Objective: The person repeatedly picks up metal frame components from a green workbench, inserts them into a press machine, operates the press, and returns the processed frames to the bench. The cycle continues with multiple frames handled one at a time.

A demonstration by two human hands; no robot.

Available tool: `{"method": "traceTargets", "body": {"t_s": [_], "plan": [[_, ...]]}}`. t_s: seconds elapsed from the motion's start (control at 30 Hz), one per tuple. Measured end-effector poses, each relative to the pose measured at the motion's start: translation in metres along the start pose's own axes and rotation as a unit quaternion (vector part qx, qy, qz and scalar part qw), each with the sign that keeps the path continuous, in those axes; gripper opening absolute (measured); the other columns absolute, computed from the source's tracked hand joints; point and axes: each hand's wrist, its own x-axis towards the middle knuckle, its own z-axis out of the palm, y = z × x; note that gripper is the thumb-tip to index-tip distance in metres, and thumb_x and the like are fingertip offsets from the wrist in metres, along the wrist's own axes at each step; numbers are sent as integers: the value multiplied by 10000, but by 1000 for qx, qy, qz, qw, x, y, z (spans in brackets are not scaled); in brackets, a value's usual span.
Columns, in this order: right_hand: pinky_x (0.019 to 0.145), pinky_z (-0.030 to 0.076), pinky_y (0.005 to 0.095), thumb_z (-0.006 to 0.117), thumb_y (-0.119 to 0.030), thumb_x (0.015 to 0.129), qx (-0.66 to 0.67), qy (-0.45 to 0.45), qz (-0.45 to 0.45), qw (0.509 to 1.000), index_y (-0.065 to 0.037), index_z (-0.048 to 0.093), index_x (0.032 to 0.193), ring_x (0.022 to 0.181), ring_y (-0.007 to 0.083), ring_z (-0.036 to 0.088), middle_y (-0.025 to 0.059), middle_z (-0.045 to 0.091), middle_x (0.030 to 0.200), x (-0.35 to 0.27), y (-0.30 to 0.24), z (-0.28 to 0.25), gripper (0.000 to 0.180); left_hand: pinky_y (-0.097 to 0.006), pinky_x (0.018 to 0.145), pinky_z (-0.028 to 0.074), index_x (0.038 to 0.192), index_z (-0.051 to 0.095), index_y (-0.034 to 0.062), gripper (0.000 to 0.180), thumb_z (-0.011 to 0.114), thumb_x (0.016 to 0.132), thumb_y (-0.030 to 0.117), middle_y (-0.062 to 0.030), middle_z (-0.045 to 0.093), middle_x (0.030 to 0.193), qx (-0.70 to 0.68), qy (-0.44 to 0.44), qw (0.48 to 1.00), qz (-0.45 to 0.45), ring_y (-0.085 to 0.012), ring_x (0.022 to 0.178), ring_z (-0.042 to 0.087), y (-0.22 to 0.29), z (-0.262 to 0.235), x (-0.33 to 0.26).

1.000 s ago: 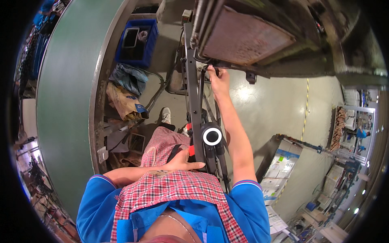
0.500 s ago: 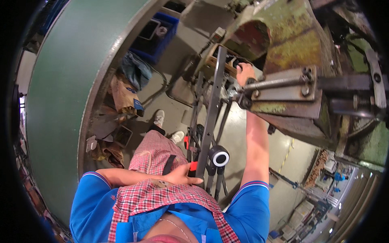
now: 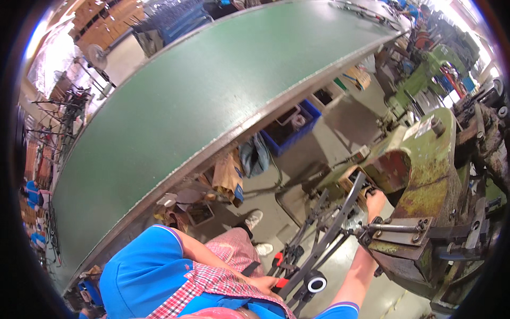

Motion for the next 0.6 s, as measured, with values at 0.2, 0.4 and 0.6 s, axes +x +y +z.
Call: {"method": "traceTargets", "body": {"t_s": [0.2, 0.4, 0.6], "plan": [[745, 499, 425, 713, -73, 666, 12, 30, 35, 999, 6, 690, 772, 781, 380, 633, 207, 654, 770, -9, 3, 1, 134, -337, 811, 465, 1264, 468, -12, 650, 737, 795, 350, -95, 631, 1056, 27, 2, 997, 77, -152, 952, 573, -83, 6, 29], [795, 487, 424, 728, -93, 694, -19, -4, 98, 995, -21, 674, 772, 854, 353, 637, 176, 669, 814, -2, 17, 8, 119, -332, 811, 467, 1252, 481, -10, 633, 738, 793, 343, -91, 631, 1059, 27, -38, 999, 22, -157, 946, 579, -64, -8, 28], [730, 452, 342, 508, -278, 946, 145, 3, 6, 989, -40, 566, 973, 812, 231, 583, 96, 618, 906, -72, -58, -80, 247, -329, 808, 469, 1247, 485, -9, 621, 736, 796, 335, -87, 632, 1056, -1, -9, 1000, 14, -155, 942, 580, -55, -14, 22]]}}
